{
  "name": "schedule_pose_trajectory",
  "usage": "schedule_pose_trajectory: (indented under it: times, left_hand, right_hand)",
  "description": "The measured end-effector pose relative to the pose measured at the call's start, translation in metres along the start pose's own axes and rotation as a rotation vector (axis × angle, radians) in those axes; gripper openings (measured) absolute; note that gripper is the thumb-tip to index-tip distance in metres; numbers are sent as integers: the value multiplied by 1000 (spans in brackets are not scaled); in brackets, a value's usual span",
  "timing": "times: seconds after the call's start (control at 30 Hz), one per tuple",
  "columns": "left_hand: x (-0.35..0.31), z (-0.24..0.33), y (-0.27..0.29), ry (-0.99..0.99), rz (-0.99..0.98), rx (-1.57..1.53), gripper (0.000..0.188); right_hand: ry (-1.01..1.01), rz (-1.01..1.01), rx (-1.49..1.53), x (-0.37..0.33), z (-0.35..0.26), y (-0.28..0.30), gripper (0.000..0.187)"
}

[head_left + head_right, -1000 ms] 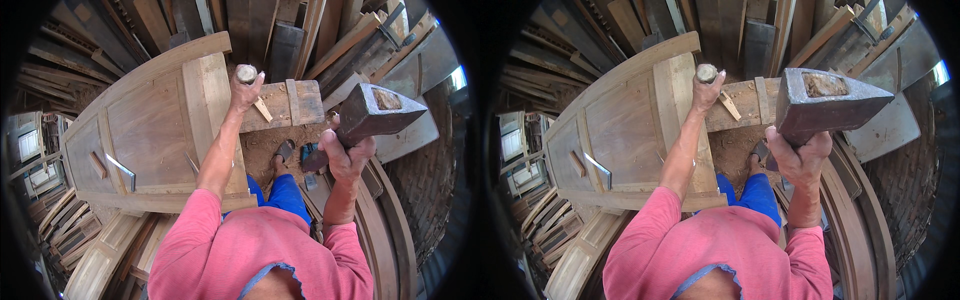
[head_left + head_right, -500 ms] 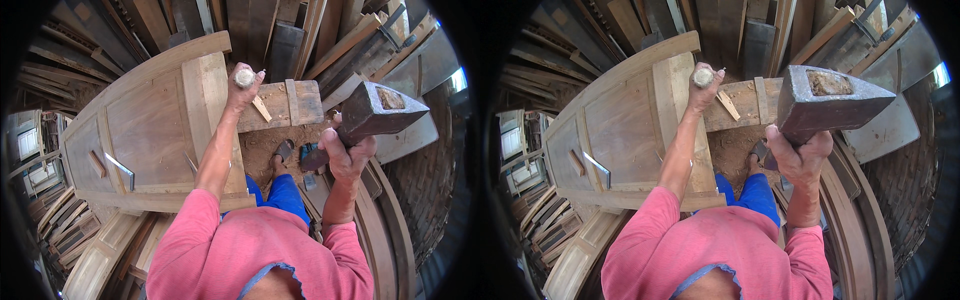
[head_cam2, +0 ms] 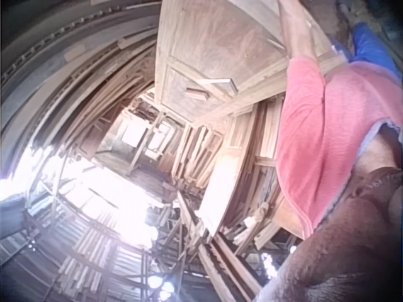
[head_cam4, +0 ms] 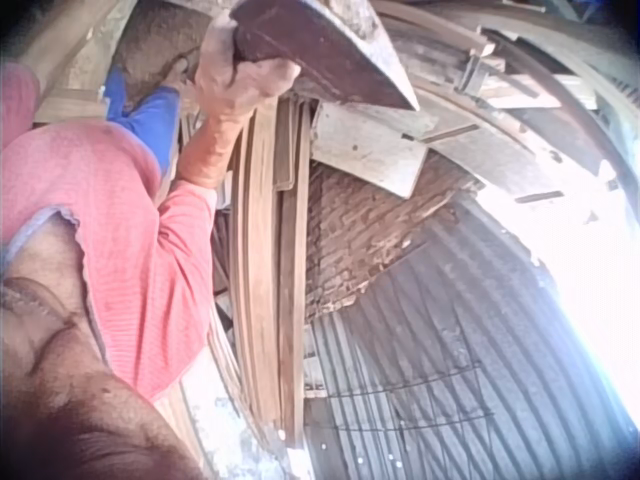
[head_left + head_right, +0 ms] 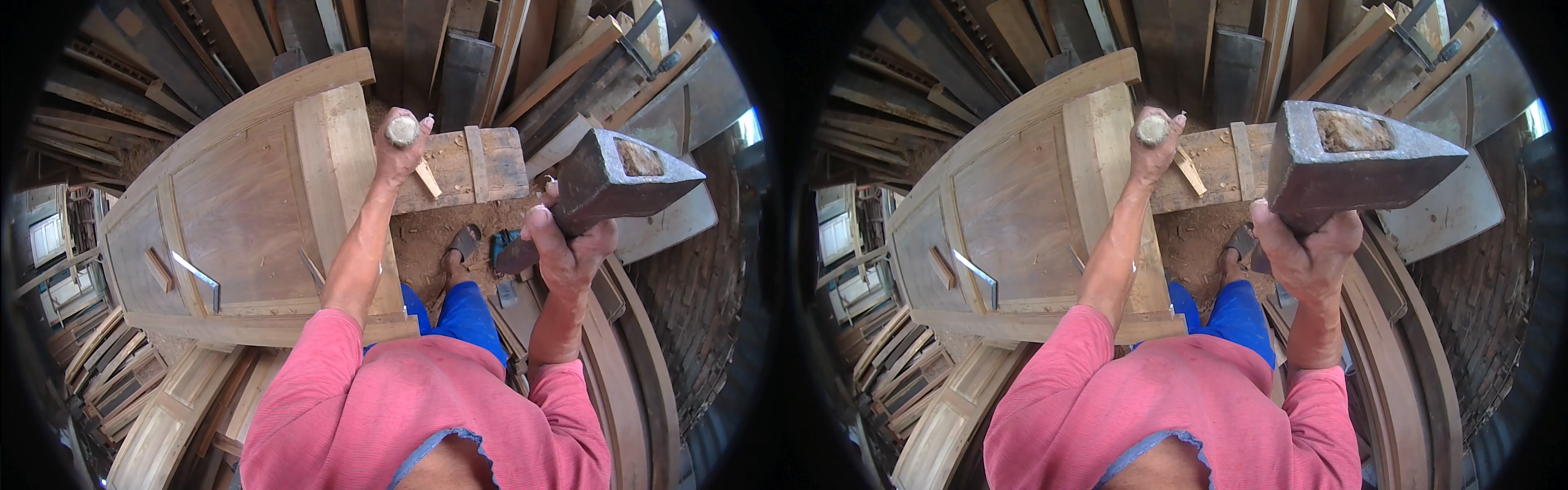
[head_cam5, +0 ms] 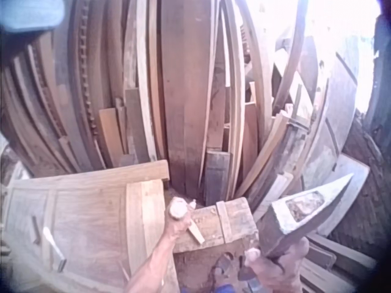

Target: The person uses a chisel and hammer to shave and shape small pieces of wood over a workbench, periodically checking the fit and orientation of the wood pieces.

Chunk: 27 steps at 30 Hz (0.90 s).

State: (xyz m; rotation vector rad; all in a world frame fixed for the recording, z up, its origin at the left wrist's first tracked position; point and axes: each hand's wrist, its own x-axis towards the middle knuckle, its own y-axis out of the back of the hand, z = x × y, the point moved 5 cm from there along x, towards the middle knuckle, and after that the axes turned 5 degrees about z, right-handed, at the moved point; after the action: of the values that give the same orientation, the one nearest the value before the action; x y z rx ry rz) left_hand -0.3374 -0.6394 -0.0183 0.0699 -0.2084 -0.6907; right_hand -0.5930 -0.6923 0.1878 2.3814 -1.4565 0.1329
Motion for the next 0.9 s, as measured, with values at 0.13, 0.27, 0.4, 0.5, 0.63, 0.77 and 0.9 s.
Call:
schedule_pose_trajectory:
  times: [0.13, 0.27, 0.4, 0.5, 0.63, 0.77, 0.9]
  left_hand:
    - [-11, 6, -6, -30, -133, 10, 24]
    - [-19, 11, -7, -70, -143, 57, 22]
    - [-16, 6, -6, -55, -140, 38, 20]
    - [-20, 8, -11, -56, -130, -123, 17]
    - [-25, -5, -17, -124, -241, 62, 42]
    - [-20, -15, -10, -11, -218, -121, 34]
    - [-17, -19, -3, -30, -363, -69, 22]
  right_hand:
    - [-66, 42, 46, 0, 0, -3, 24]
    - [93, 67, -104, 13, -15, -9, 20]
    - [314, 199, -15, 28, -33, -30, 10]
    - [384, -128, -324, 36, 17, -62, 7]
    - [-21, -588, -846, 36, 92, -84, 23]
    - [-70, -382, -529, 32, 74, -72, 33]
    - [-179, -179, 188, 4, 71, -78, 24]
